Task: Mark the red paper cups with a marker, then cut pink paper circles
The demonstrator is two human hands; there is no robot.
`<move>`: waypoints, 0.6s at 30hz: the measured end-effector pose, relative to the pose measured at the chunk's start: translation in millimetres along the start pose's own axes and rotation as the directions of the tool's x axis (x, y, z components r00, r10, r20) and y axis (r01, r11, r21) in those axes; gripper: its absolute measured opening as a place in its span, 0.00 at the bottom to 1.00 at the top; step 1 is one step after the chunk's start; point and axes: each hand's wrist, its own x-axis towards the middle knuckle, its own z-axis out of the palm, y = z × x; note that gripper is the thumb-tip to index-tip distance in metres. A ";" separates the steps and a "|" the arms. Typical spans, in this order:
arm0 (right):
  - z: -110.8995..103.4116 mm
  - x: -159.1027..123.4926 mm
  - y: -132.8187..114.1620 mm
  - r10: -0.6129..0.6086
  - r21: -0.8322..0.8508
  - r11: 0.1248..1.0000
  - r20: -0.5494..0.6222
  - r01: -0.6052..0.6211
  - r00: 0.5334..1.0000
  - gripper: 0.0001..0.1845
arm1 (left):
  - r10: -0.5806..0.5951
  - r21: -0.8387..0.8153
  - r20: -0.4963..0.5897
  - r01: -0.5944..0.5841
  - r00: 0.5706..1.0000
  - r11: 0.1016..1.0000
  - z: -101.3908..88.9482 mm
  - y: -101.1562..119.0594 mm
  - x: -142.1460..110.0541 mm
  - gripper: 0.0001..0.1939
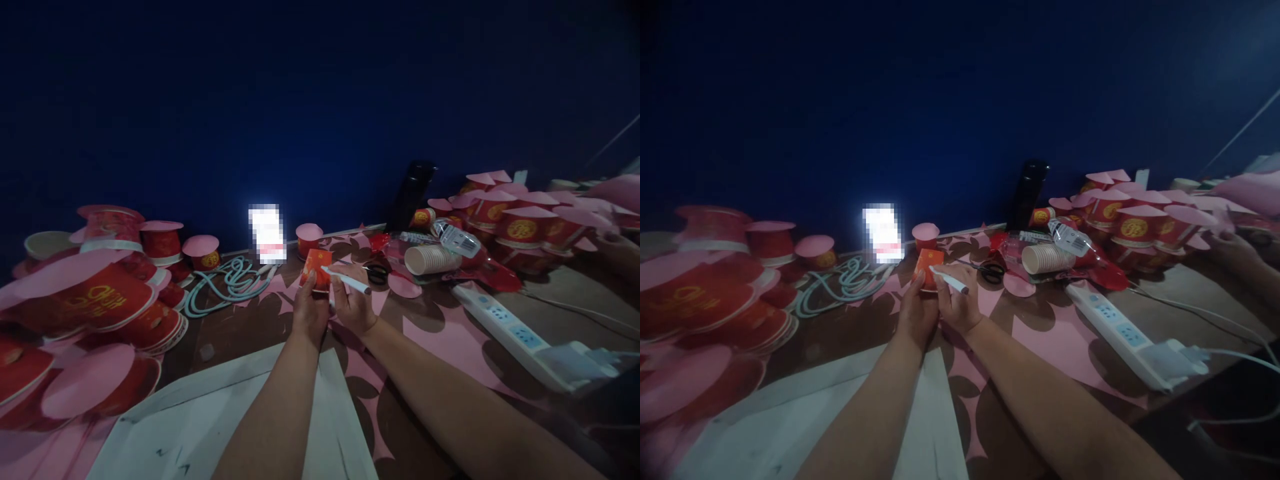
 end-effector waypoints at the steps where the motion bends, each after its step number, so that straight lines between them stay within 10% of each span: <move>1: 0.0 0.0 -0.6 -0.003 0.000 1.000 0.012 0.003 1.000 0.09 | -0.003 -0.007 0.002 0.003 1.000 1.000 -0.8 -0.2 0.3 0.09; 18: 0.9 -0.4 0.7 0.033 -0.024 0.999 0.046 -0.032 0.998 0.10 | -0.019 -0.052 -0.008 0.019 1.000 0.998 2.8 0.7 -1.6 0.09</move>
